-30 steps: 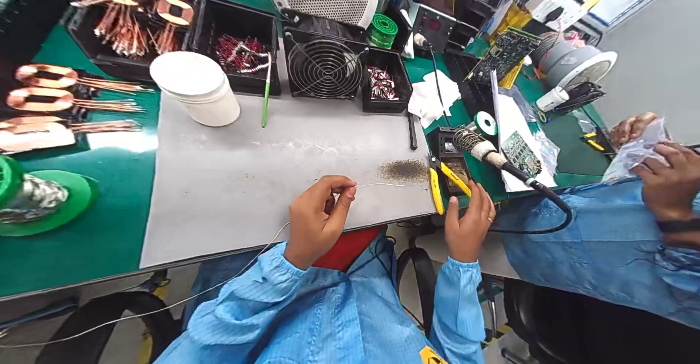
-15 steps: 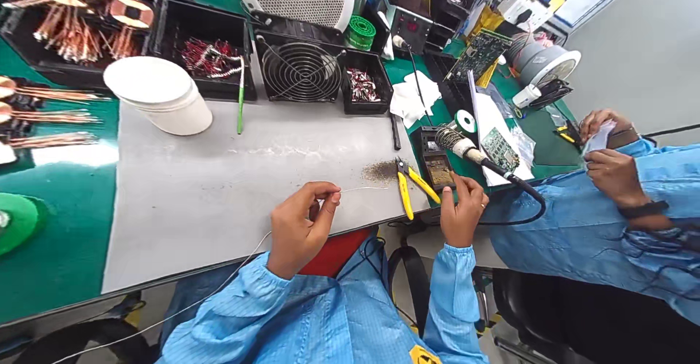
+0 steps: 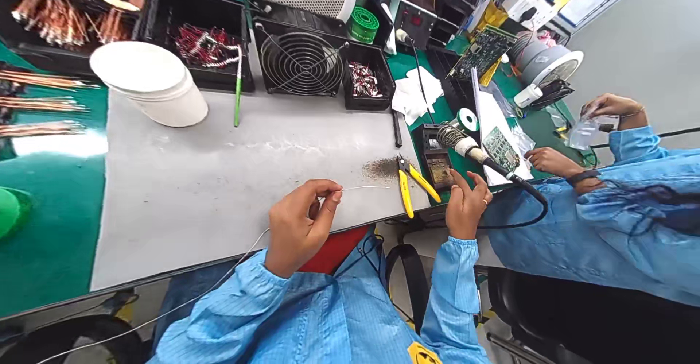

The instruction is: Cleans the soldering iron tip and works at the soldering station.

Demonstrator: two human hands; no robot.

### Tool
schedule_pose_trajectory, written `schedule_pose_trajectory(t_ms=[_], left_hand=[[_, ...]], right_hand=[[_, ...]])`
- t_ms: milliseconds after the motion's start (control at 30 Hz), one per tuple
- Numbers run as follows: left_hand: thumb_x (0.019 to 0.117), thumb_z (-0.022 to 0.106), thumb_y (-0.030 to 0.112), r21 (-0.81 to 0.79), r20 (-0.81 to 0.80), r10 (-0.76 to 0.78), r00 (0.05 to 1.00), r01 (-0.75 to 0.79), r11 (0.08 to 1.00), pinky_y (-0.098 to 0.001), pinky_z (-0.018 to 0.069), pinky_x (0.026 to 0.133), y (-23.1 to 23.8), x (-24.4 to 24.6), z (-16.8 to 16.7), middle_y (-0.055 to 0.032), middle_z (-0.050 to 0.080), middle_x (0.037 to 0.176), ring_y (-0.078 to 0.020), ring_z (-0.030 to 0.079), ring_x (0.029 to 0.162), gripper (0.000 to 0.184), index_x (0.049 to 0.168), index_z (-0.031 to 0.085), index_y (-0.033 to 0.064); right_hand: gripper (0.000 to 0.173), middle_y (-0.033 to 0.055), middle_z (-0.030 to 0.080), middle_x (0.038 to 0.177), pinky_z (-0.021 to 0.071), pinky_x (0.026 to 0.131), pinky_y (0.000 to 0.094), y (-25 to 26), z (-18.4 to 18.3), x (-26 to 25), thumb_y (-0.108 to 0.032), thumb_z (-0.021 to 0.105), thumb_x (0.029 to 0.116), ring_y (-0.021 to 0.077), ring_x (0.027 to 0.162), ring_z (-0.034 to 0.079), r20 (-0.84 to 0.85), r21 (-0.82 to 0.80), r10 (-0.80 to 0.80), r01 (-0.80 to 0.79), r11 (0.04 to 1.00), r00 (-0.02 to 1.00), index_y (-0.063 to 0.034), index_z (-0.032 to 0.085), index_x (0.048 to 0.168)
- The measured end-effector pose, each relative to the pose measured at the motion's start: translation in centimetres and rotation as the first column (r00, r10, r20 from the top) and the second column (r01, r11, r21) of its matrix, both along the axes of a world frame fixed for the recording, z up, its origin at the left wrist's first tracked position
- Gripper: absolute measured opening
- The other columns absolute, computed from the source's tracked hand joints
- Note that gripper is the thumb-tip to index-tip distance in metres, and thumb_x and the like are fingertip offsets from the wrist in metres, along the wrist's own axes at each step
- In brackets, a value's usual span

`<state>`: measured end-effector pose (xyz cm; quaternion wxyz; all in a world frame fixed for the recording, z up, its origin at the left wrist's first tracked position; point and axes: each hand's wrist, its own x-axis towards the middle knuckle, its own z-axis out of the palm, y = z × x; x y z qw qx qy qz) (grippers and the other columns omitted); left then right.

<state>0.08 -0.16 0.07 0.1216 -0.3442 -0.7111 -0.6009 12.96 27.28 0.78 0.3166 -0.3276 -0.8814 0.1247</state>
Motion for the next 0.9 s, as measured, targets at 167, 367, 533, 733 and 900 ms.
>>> schedule_pose_trajectory(t_ms=[167, 367, 533, 733, 900], left_hand=[[0.1049, 0.055, 0.018, -0.006, 0.000, 0.004, 1.000, -0.004, 1.000, -0.0091, 0.0389, 0.058, 0.0, 0.1, -0.1, -0.0083, 0.069, 0.081, 0.0045, 0.051, 0.064, 0.028, 0.104, 0.069, -0.0060], [0.1052, 0.055, 0.018, -0.015, -0.003, 0.000, 1.000, 0.000, 1.000, -0.0101, 0.0397, 0.058, -0.1, 0.1, -0.1, -0.0092, 0.069, 0.082, 0.0032, 0.052, 0.064, 0.028, 0.103, 0.069, -0.0054], [0.1052, 0.055, 0.018, -0.021, -0.012, 0.003, 1.000, -0.004, 1.000, -0.0099, 0.0388, 0.058, -0.1, 0.0, -0.1, -0.0091, 0.069, 0.082, 0.0037, 0.051, 0.064, 0.028, 0.104, 0.069, -0.0056], [0.1049, 0.055, 0.018, -0.033, -0.012, 0.012, 1.000, -0.013, 0.999, -0.0106, 0.0400, 0.058, -0.1, 0.1, -0.1, -0.0097, 0.070, 0.082, 0.0021, 0.052, 0.064, 0.027, 0.104, 0.069, -0.0051], [0.1050, 0.055, 0.018, -0.026, -0.019, 0.009, 1.000, -0.010, 1.000, -0.0100, 0.0398, 0.059, 0.0, 0.1, -0.1, -0.0098, 0.069, 0.082, 0.0027, 0.052, 0.064, 0.028, 0.103, 0.070, -0.0056]], right_hand=[[0.044, 0.0315, 0.057, 0.138, 0.0376, 0.098, 0.0664, 0.0, -0.3, -0.2, -0.021, 0.042, 0.0970, 0.0540, 0.129, 0.047, 0.066, -0.006, 0.013, -0.013, 1.000, 0.998, -0.0116, 0.078, 0.121], [0.038, 0.0317, 0.058, 0.135, 0.0370, 0.103, 0.0617, -0.5, 0.5, 0.6, -0.017, 0.048, 0.0948, 0.0518, 0.126, 0.049, 0.028, 0.022, 0.021, -0.022, 1.000, 0.999, -0.0098, 0.080, 0.114], [0.039, 0.0320, 0.058, 0.137, 0.0387, 0.101, 0.0659, 0.2, 0.2, 0.0, -0.009, 0.046, 0.0944, 0.0557, 0.128, 0.048, 0.093, 0.033, 0.033, -0.036, 0.999, 0.995, -0.0112, 0.080, 0.115], [0.043, 0.0326, 0.059, 0.135, 0.0388, 0.104, 0.0624, 1.0, 0.1, -0.7, 0.001, 0.046, 0.0940, 0.0562, 0.127, 0.049, 0.065, 0.058, -0.025, 0.021, 0.998, 0.998, -0.0111, 0.079, 0.118], [0.043, 0.0314, 0.061, 0.133, 0.0408, 0.101, 0.0646, 0.4, -0.1, -0.3, 0.002, 0.048, 0.0929, 0.0561, 0.126, 0.050, 0.102, 0.070, 0.011, -0.018, 0.997, 0.995, -0.0147, 0.080, 0.115]])
